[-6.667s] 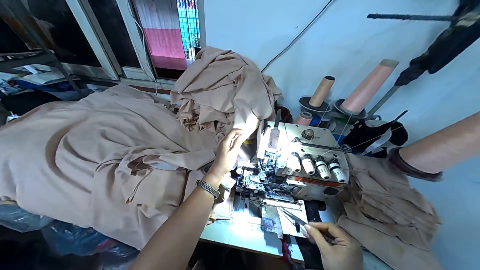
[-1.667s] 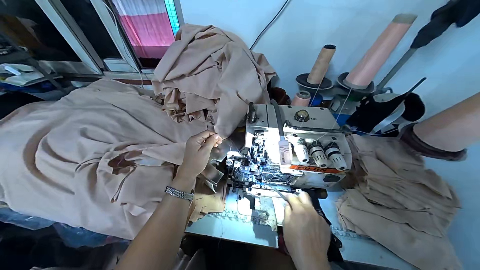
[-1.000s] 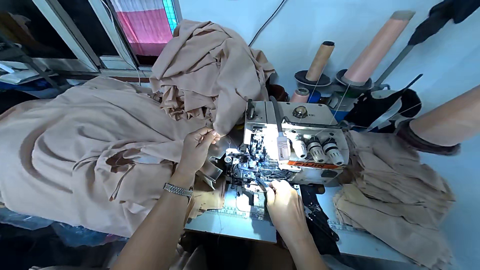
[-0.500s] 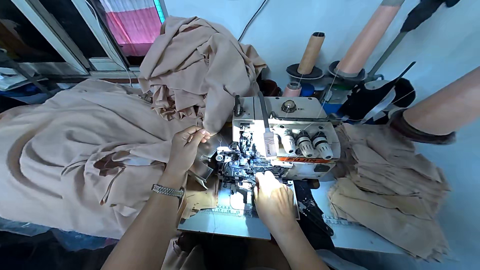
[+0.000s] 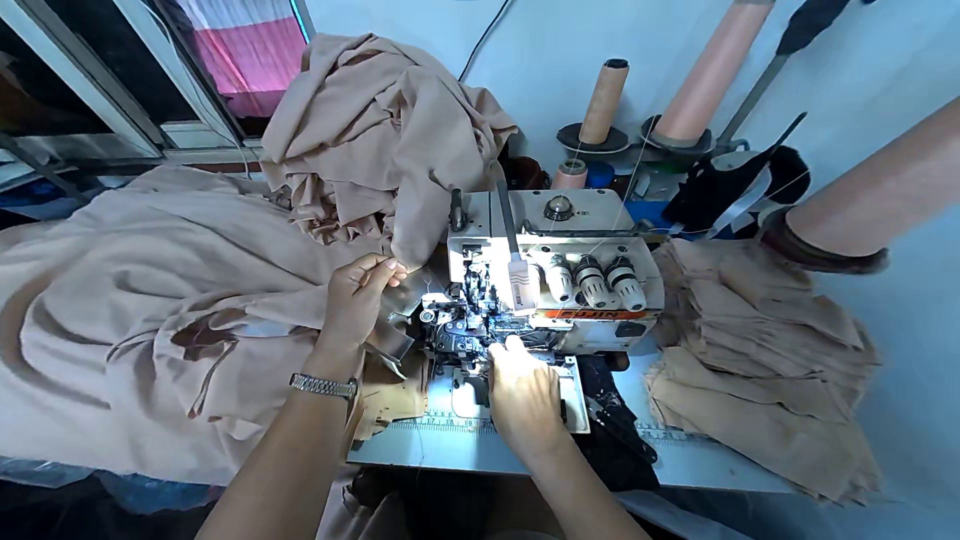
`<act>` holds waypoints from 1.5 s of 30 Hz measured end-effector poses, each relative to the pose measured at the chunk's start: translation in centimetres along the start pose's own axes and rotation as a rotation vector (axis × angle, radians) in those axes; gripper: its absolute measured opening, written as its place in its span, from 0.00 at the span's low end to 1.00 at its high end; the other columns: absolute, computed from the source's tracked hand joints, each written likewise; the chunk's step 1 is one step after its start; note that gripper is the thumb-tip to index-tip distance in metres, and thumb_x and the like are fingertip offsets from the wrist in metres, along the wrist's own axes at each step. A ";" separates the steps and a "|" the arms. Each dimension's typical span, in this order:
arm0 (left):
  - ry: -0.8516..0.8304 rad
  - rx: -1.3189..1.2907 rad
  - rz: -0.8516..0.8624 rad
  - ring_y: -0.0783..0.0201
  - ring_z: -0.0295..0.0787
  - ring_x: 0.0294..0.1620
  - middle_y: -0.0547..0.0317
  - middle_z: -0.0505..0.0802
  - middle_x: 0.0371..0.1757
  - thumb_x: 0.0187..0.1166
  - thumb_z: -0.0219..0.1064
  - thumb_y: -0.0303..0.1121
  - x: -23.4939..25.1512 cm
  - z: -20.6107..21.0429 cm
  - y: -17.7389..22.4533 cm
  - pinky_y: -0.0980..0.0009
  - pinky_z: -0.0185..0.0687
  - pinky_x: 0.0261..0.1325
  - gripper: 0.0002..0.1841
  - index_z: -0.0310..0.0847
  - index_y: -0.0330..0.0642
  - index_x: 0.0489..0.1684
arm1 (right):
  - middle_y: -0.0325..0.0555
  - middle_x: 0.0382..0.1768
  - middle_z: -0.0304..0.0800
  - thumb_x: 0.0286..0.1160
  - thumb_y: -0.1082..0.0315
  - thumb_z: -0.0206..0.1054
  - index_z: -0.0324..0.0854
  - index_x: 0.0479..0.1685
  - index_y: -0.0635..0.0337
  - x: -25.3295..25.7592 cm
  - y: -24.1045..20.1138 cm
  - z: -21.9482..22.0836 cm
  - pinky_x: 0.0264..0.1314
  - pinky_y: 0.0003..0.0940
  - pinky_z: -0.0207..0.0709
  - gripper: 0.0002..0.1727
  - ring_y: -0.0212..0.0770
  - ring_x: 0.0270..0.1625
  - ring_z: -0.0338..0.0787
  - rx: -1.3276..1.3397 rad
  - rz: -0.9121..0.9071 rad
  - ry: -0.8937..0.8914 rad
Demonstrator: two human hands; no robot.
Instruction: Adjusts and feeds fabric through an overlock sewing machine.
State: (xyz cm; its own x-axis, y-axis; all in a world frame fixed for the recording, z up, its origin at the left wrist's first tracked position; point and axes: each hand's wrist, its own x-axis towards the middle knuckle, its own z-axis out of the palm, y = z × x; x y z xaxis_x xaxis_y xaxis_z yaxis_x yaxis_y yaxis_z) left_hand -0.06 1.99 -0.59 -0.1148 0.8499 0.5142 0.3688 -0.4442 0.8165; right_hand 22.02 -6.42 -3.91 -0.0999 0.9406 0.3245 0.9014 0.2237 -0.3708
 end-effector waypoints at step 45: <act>-0.010 -0.005 -0.038 0.77 0.89 0.40 0.67 0.94 0.36 0.87 0.56 0.29 0.1 0.0 0.3 0.77 0.84 0.51 0.12 0.87 0.40 0.38 | 0.46 0.34 0.88 0.71 0.71 0.71 0.92 0.31 0.56 -1.9 2.7 -2.7 0.32 0.48 0.82 0.05 0.48 0.33 0.90 0.045 0.127 0.045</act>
State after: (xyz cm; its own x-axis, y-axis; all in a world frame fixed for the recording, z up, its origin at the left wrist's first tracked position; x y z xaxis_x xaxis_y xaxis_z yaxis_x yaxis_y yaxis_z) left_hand 0.01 1.98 -0.31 -0.1189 0.8690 0.4804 0.3602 -0.4131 0.8364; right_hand 25.73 -8.30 -3.18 0.0332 0.9499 0.3107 0.8857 0.1161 -0.4496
